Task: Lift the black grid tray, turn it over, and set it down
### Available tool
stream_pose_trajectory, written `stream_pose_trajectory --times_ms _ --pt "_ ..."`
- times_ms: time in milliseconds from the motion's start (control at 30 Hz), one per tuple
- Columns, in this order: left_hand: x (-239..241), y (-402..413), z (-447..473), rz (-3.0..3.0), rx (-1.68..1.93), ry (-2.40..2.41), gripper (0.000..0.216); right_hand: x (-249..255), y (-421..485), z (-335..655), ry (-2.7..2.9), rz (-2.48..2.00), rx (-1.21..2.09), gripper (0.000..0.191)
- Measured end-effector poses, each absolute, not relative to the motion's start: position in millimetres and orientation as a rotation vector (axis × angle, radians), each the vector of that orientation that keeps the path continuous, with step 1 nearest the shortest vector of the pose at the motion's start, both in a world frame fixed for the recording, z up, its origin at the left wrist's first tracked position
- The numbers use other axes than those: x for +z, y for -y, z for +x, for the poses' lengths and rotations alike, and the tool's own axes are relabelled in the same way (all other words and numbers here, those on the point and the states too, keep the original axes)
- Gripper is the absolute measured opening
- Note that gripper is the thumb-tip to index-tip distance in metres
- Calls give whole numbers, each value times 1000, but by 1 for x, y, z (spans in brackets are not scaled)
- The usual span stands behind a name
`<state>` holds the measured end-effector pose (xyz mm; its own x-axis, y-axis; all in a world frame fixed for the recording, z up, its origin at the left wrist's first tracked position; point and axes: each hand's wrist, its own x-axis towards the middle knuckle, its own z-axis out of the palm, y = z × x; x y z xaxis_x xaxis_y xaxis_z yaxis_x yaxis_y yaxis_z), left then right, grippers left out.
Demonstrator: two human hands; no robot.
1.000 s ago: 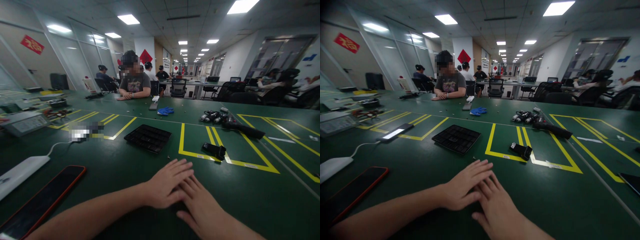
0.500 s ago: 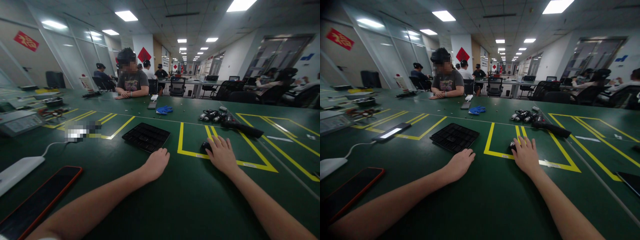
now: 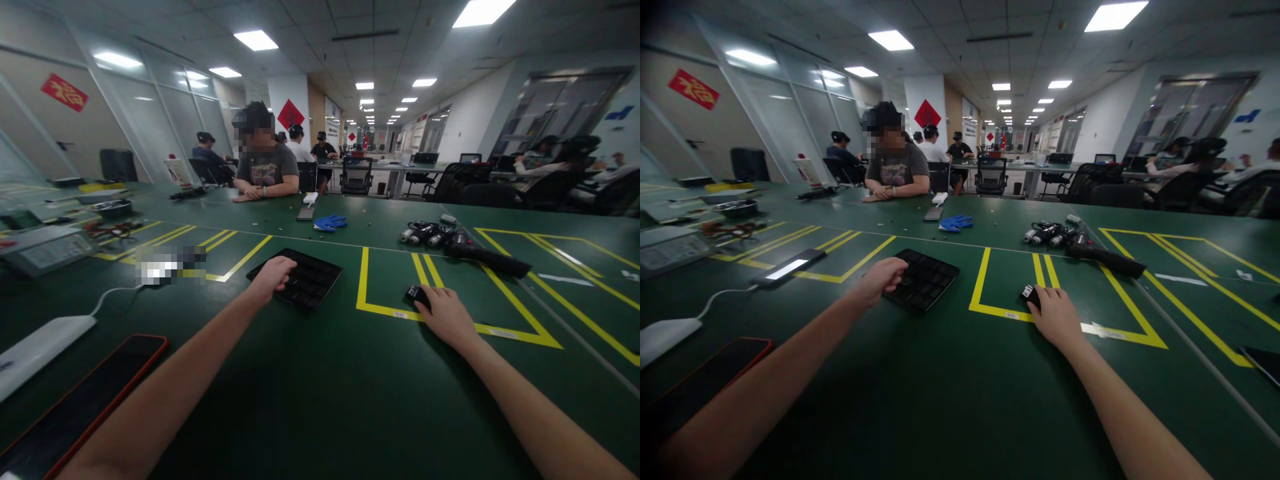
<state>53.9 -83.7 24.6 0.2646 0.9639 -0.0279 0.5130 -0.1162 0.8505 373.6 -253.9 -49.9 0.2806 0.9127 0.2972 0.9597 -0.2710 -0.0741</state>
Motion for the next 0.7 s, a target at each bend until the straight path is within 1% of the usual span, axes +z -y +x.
stream_pose_trajectory --times_ms 67,167,233,300,400,500,700 --pt "21 74 48 2099 621 -1604 32 -52 253 374 1701 -2308 -266 44" --pt "10 71 47 2496 226 -1787 56 -55 254 371 1668 -2275 -203 45" --pt "4 73 49 2557 71 -1775 64 -57 254 363 1661 -2206 -124 45" --pt "0 76 52 2562 48 -1790 68 -57 252 348 1658 -2111 -19 44" --pt "-4 78 56 2538 77 -1825 70 -56 248 318 1652 -1973 149 43" --pt "-5 80 59 2523 86 -1819 62 -52 242 289 1647 -1870 277 44" --pt "-7 95 59 2503 163 -1725 50 -49 238 269 1583 -1742 357 44"
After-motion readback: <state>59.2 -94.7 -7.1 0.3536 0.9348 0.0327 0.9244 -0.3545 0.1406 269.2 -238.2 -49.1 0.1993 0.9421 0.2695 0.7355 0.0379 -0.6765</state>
